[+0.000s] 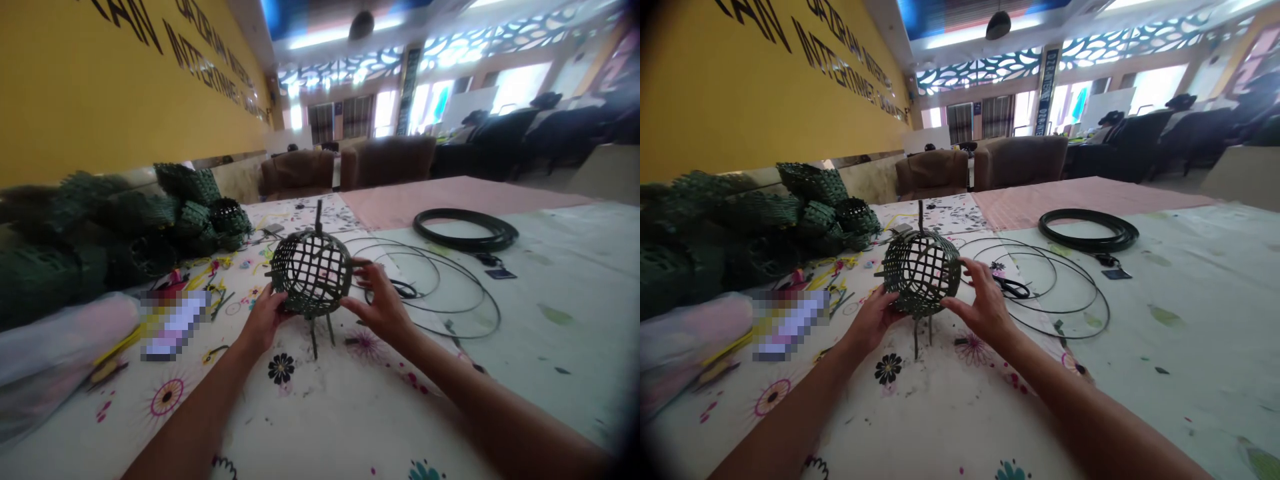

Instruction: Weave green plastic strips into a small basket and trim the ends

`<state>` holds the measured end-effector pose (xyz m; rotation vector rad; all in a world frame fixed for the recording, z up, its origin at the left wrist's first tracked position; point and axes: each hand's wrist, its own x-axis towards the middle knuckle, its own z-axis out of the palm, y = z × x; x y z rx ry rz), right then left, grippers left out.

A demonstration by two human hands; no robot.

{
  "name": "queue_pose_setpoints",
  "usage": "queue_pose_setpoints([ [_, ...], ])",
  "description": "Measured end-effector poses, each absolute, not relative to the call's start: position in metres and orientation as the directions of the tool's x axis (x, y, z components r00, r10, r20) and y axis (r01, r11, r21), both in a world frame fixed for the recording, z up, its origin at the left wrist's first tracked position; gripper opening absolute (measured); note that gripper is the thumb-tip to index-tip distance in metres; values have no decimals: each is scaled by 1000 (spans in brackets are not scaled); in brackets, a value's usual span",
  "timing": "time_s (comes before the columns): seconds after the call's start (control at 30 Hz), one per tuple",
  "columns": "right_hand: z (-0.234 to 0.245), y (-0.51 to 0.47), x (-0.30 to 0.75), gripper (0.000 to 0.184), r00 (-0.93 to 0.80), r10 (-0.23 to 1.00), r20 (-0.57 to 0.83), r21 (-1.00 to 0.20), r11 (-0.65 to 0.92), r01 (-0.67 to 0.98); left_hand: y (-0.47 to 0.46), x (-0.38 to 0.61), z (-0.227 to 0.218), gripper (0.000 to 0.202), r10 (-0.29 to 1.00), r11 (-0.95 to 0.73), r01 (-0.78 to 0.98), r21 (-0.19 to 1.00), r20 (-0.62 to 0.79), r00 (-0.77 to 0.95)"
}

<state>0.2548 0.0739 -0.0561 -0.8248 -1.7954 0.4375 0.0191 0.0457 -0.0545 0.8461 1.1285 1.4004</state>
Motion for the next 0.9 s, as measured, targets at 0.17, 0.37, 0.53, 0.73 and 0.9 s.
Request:
queue_pose_setpoints([
  [0.17,-58,76,249,98,-282,827,486,-864,504,-11,42,23,-52,47,993,91,-215,972,-106,-55],
  [0.37,-43,62,249,91,-143,877,460,-883,468,30,46,9,-53,52,990,28,127,991,-45,131],
  [0.53,-40,62,252,84,-95,862,498,-858,505,90,53,-3,-53,68,993,-118,160,980,120,-3],
  [0.73,-40,62,253,79,-89,847,524,-831,531,167,57,-16,-53,34,978,-207,198,958,203,42],
  [0.9,-40,62,253,78,-116,818,564,-785,574,234,61,-18,-60,30,990,-122,157,980,110,87],
])
